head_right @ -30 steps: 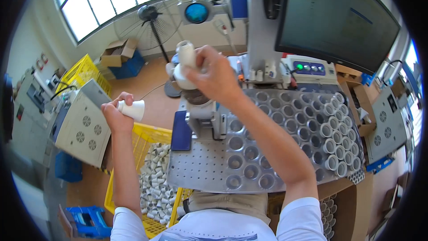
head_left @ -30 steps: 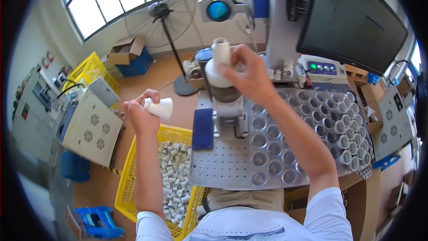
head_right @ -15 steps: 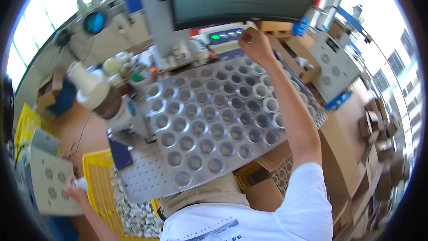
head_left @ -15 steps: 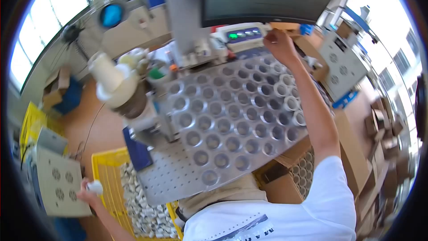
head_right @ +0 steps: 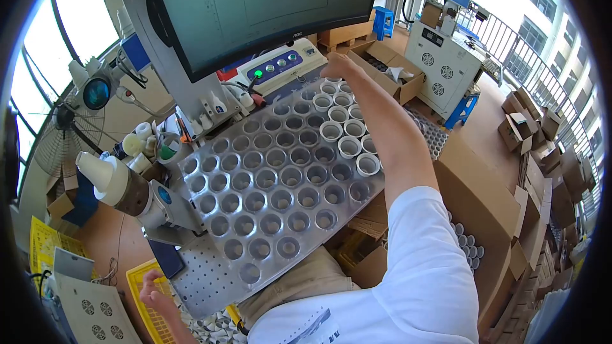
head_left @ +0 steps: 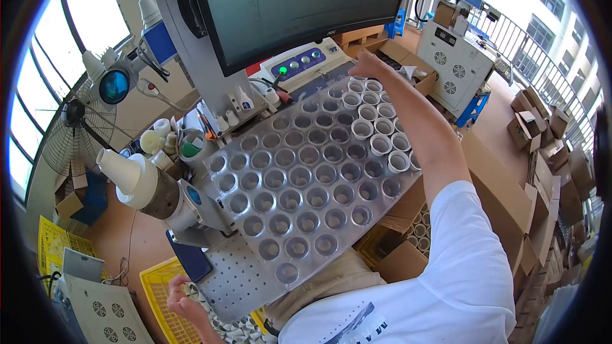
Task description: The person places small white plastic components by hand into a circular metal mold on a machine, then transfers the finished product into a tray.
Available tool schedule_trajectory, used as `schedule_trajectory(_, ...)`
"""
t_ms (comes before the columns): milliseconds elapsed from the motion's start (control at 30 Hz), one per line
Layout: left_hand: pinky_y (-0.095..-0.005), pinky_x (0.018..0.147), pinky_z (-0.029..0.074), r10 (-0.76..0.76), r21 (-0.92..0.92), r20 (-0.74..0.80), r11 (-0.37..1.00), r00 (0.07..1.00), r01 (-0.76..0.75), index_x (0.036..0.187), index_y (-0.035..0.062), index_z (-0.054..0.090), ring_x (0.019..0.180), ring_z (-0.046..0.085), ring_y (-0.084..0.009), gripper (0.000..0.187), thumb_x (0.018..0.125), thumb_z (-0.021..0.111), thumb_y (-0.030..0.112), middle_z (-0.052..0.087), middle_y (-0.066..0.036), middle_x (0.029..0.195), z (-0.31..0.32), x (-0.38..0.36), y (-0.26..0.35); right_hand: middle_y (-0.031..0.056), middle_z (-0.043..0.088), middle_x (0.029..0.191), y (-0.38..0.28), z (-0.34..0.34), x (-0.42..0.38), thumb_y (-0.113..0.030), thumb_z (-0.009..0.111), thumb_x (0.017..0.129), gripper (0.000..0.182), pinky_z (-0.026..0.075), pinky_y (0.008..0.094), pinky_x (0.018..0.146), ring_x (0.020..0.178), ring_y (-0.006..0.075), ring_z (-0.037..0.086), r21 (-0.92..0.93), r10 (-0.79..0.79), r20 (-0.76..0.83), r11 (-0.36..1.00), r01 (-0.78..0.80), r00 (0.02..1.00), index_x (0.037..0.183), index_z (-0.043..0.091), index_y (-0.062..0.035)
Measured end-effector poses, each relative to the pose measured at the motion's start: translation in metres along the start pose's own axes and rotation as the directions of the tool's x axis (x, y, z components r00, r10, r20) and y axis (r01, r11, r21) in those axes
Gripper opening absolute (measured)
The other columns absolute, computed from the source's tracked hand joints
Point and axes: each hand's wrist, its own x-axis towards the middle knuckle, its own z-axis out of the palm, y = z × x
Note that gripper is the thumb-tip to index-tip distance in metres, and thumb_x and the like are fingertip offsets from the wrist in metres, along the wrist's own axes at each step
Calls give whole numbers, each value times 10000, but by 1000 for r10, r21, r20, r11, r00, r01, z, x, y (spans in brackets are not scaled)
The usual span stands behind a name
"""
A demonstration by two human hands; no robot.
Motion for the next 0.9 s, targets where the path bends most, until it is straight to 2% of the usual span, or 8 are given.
schedule_trajectory(200, -404, 768, 504, 62, -217, 174, 976, 983, -23, 601, -24, 332, 746, 591, -309, 76, 592, 389, 25, 631, -258, 800, 64, -43, 29, 209, 664, 1239, 7, 37, 5, -350, 750, 749, 603, 498, 468, 976, 1181, 330, 630, 17, 136, -50, 991, -135, 990, 1263, 647, -51)
schedule_trajectory(333, -419, 751, 507, 84, -284, 217, 959, 973, -20, 617, 17, 187, 720, 586, -314, 210, 573, 391, -5, 630, -284, 796, 81, -58, 18, 209, 696, 1160, -4, 23, 5, -336, 723, 762, 528, 518, 469, 934, 1107, 336, 666, -101, 129, -103, 985, -139, 986, 1205, 668, -55)
schedule_trajectory(400, -393, 775, 508, 109, -286, 267, 958, 957, -29, 612, -23, 339, 743, 595, -309, 60, 585, 386, 3, 641, -250, 815, 84, -60, 13, 207, 708, 1116, -19, 10, -6, -317, 712, 758, 510, 528, 459, 911, 1074, 340, 679, -107, 73, -163, 990, -91, 984, 1189, 670, -49)
schedule_trajectory(500, -354, 815, 501, 59, -192, 289, 981, 955, -3, 706, -56, 522, 776, 606, -310, 198, 584, 378, 4, 652, -215, 843, 89, -58, 18, 206, 730, 942, -72, 5, -25, -284, 681, 758, 449, 541, 438, 831, 942, 346, 709, 32, -162, -244, 984, 175, 956, 1110, 670, -6)
schedule_trajectory(567, -324, 856, 490, 37, -205, 319, 978, 947, 30, 843, -57, 626, 822, 620, -301, 370, 581, 373, 6, 664, -184, 869, 86, -58, 14, 199, 708, 832, -135, -3, -67, -292, 689, 750, 464, 525, 437, 799, 860, 346, 698, 482, -122, 26, 871, 94, 992, 1090, 631, 20)
schedule_trajectory(633, -324, 875, 486, 37, -123, 305, 992, 952, 0, 833, -43, 624, 843, 626, -303, 368, 580, 359, -7, 671, -171, 871, 85, -60, 9, 190, 674, 811, -174, 17, -94, -288, 705, 739, 476, 513, 406, 762, 807, 319, 671, 548, -259, 73, 817, 178, 963, 1083, 587, 19)
schedule_trajectory(767, -298, 845, 483, -72, -109, 297, 988, 952, 108, 793, -70, 632, 830, 622, -237, 338, 602, 365, 13, 674, -151, 844, 86, -60, 19, 162, 612, 841, -243, 91, -129, -223, 744, 686, 406, 479, 340, 693, 779, 253, 610, 565, -486, -161, 668, 484, 859, 961, 538, -6)
schedule_trajectory(900, -302, 840, 486, -61, -107, 275, 990, 959, 93, 799, -72, 639, 824, 623, -237, 343, 609, 369, 21, 672, -150, 840, 84, -60, 19, 136, 548, 778, -291, 123, -159, -182, 759, 668, 379, 457, 351, 667, 712, 255, 538, 720, -499, -173, 524, 455, 849, 879, 494, -13)
